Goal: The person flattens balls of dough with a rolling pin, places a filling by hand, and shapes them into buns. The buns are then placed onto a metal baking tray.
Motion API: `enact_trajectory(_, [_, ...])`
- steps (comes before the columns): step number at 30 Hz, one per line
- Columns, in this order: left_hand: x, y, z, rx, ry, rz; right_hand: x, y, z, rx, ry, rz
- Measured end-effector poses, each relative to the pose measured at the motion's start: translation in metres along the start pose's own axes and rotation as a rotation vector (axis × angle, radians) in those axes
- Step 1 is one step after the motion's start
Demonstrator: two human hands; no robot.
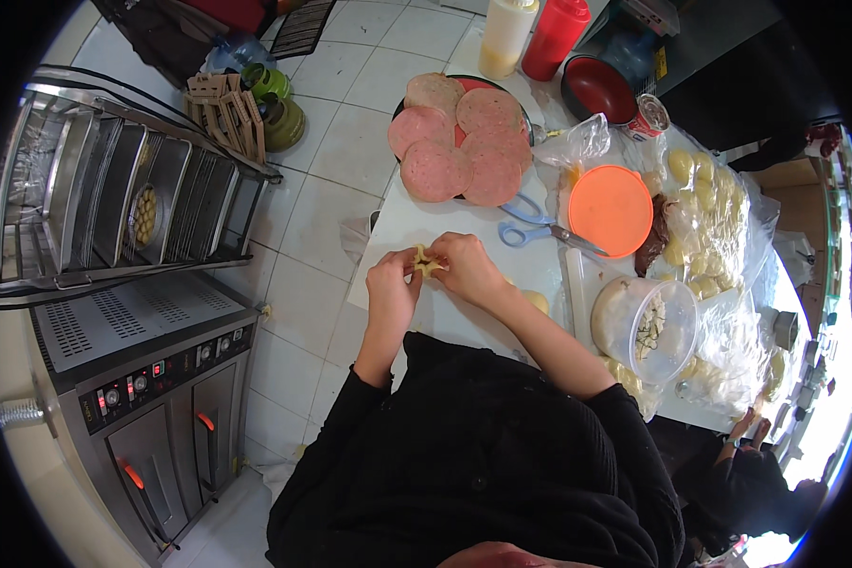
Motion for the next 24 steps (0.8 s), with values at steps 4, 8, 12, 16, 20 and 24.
enact_trajectory(4, [0.002,0.002,0.009,-0.053,-0.063,0.015,0.0,0.003,0.002,-0.054,0.032,-0.017])
enact_trajectory(8, [0.01,0.004,0.022,-0.109,-0.29,0.061,-0.002,0.012,-0.002,-0.009,0.053,0.049])
enact_trajectory(12, [0.01,0.002,0.014,-0.094,-0.167,0.103,-0.002,0.02,-0.011,0.221,0.13,0.147])
enact_trajectory(16, [0.001,0.002,0.003,-0.082,-0.071,0.038,-0.005,0.02,0.005,0.253,0.182,0.059])
enact_trajectory(20, [-0.001,0.004,0.01,-0.072,0.013,-0.019,0.001,0.023,-0.001,0.058,0.152,0.051])
enact_trajectory(24, [-0.003,0.004,0.016,-0.043,0.028,-0.087,0.006,0.025,-0.007,0.12,0.06,0.263])
Point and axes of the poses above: each hand's wrist, its own y-axis away from the middle knuckle, its own x-axis out of the back of the hand, z = x × y, the point moved 3 cm from there along -y, towards the middle knuckle, and after that the axes turned 15 degrees about -z, right-handed, at the moved point
